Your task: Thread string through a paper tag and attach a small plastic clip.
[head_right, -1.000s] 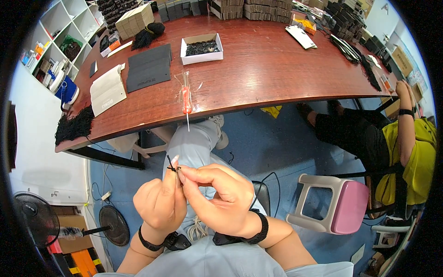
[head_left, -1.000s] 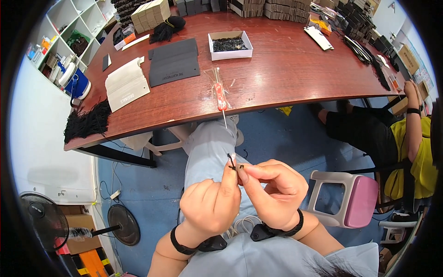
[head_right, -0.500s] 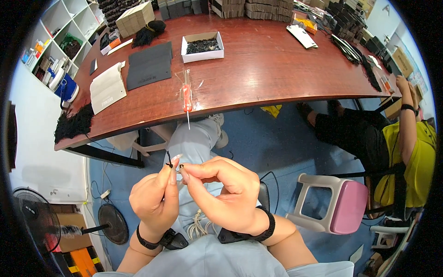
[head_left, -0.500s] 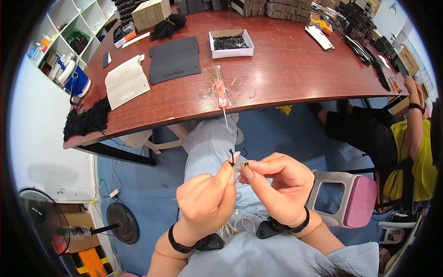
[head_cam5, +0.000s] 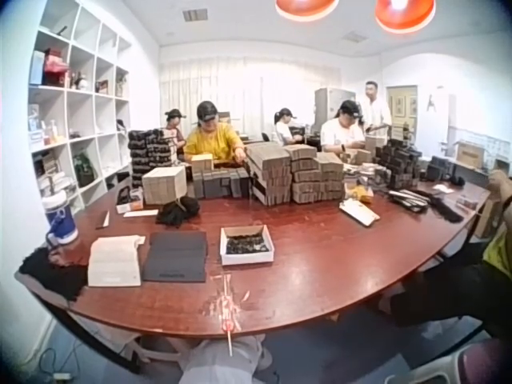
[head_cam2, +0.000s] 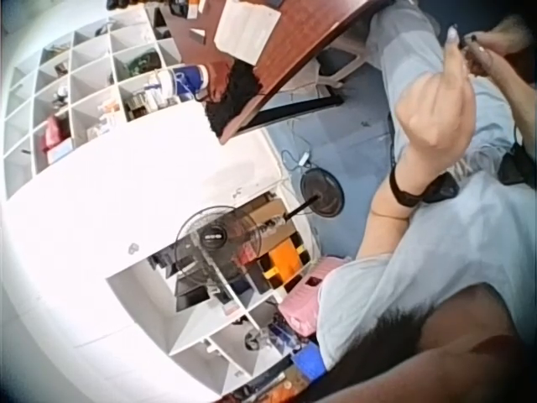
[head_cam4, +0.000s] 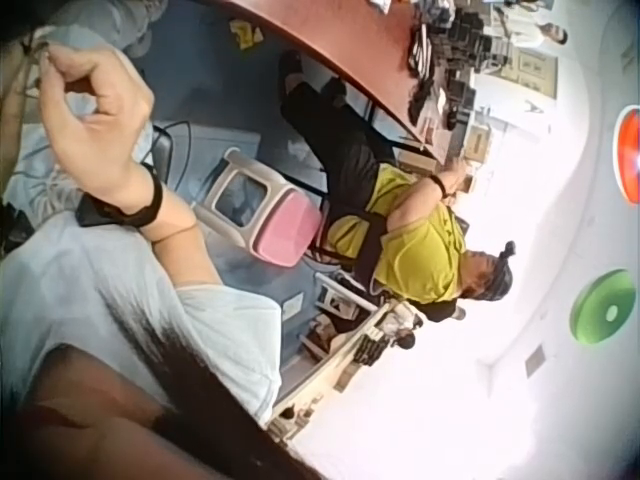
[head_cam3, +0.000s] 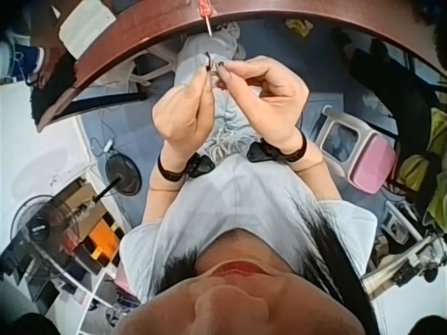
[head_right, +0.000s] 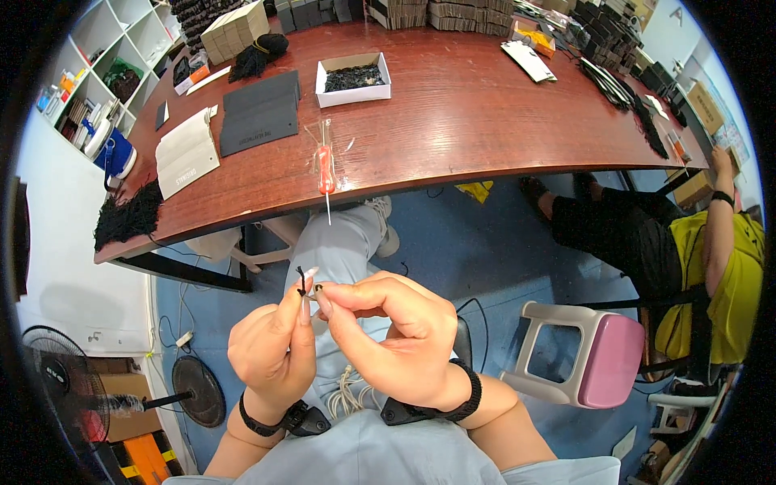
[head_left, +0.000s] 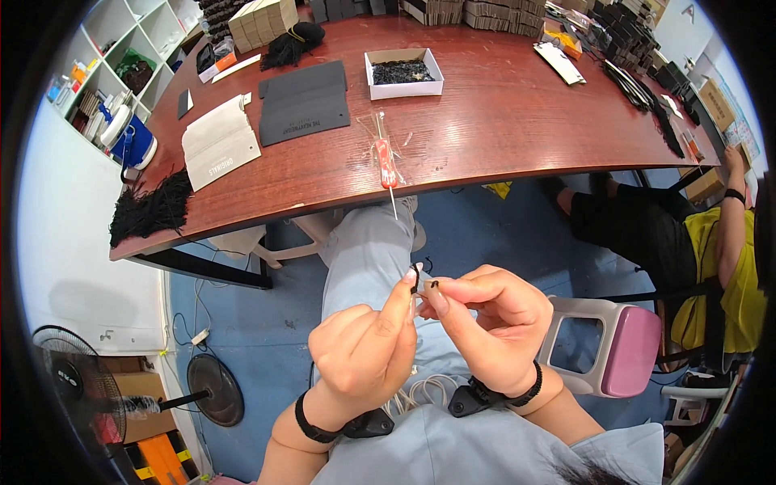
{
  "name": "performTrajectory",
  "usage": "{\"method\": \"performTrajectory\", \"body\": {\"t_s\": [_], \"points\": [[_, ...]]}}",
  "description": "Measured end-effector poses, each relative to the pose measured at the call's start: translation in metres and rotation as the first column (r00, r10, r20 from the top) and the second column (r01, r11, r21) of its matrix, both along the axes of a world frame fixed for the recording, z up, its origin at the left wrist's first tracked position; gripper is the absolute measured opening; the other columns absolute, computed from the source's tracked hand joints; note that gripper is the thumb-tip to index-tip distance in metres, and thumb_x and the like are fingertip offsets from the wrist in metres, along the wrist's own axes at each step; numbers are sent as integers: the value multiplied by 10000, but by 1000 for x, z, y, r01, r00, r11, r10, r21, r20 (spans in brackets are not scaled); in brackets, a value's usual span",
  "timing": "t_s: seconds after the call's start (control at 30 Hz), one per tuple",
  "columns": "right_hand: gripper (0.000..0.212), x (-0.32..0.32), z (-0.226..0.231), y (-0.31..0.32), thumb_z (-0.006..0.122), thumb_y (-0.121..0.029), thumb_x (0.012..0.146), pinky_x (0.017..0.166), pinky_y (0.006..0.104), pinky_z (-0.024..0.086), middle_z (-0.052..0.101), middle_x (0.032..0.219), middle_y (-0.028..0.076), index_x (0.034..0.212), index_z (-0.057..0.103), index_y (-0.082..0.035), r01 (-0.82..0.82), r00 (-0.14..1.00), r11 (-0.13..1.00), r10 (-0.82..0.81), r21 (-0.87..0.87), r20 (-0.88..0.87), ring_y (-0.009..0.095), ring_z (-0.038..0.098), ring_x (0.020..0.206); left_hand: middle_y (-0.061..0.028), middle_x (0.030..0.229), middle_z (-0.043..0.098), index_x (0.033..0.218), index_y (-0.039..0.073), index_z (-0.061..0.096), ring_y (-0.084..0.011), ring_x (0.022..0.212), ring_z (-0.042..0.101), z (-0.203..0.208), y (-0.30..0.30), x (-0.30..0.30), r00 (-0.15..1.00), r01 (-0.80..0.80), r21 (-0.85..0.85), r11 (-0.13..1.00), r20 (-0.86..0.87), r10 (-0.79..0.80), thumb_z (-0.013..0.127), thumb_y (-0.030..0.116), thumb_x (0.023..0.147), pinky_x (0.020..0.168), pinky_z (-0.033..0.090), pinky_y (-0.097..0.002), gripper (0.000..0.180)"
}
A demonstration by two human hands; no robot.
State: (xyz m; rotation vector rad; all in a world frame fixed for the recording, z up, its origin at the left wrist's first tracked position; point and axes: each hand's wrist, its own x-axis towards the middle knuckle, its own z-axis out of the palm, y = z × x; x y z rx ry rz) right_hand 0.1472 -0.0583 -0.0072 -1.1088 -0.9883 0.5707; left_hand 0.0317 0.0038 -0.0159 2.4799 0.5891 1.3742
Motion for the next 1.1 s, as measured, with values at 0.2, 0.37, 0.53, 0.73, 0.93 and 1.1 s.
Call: {"method": "performTrajectory", "body": {"t_s": [0.2, 0.37, 0.53, 0.73, 0.93, 1.1], "points": [[137, 0, 0, 0, 581, 93, 668, 580, 208, 477, 590, 736, 140, 804, 581, 76, 2, 999, 1000, -2, -2, -35, 139, 591, 654, -44, 475, 445, 929, -93, 559, -125, 358, 389, 0, -1, 0, 1000, -4, -7, 1000, 7, 4, 564, -56, 612, 370, 329, -237, 320], [137, 1, -1, -1, 578, 92, 671, 589, 211, 477, 590, 742, 142, 807, 581, 77, -28, 999, 1000, 28, 4, 25, 141, 593, 665, -57, 489, 473, 926, -97, 557, -127, 364, 411, -2, 0, 1, 999, 5, -5, 1000, 46, -4, 563, -58, 610, 367, 331, -236, 318], [136, 1, 0, -1, 575, 90, 674, 591, 211, 479, 589, 744, 151, 810, 579, 81, -24, 1000, 1000, 24, 5, 0, 143, 593, 668, -59, 496, 483, 928, -98, 554, -127, 361, 408, -1, -1, 0, 1000, 19, -14, 1000, 22, -18, 565, -53, 604, 362, 328, -238, 327], [137, 0, 0, -1, 573, 91, 676, 589, 212, 480, 588, 746, 154, 813, 578, 84, -17, 999, 1000, 17, -1, -37, 147, 594, 666, -32, 475, 444, 935, -87, 556, -119, 351, 371, -2, -1, 1, 1000, -9, 37, 999, -9, 9, 577, -44, 584, 351, 305, -237, 354], [136, -1, 1, -1, 578, 93, 671, 586, 209, 479, 591, 743, 145, 807, 580, 81, -3, 999, 1000, 3, -12, -38, 143, 594, 669, 4, 465, 374, 927, -70, 563, -98, 355, 322, -3, -3, 0, 993, -84, 173, 981, -64, 96, 580, -28, 579, 341, 272, -223, 351], [143, -1, -1, 1, 587, 94, 660, 547, 195, 457, 593, 723, 124, 801, 585, 70, 38, 999, 999, -38, -6, -11, 116, 578, 624, 11, 479, 385, 890, -71, 570, -82, 359, 311, -7, -3, 3, 984, -134, 282, 950, -72, 161, 574, -13, 593, 337, 256, -215, 303]]}}
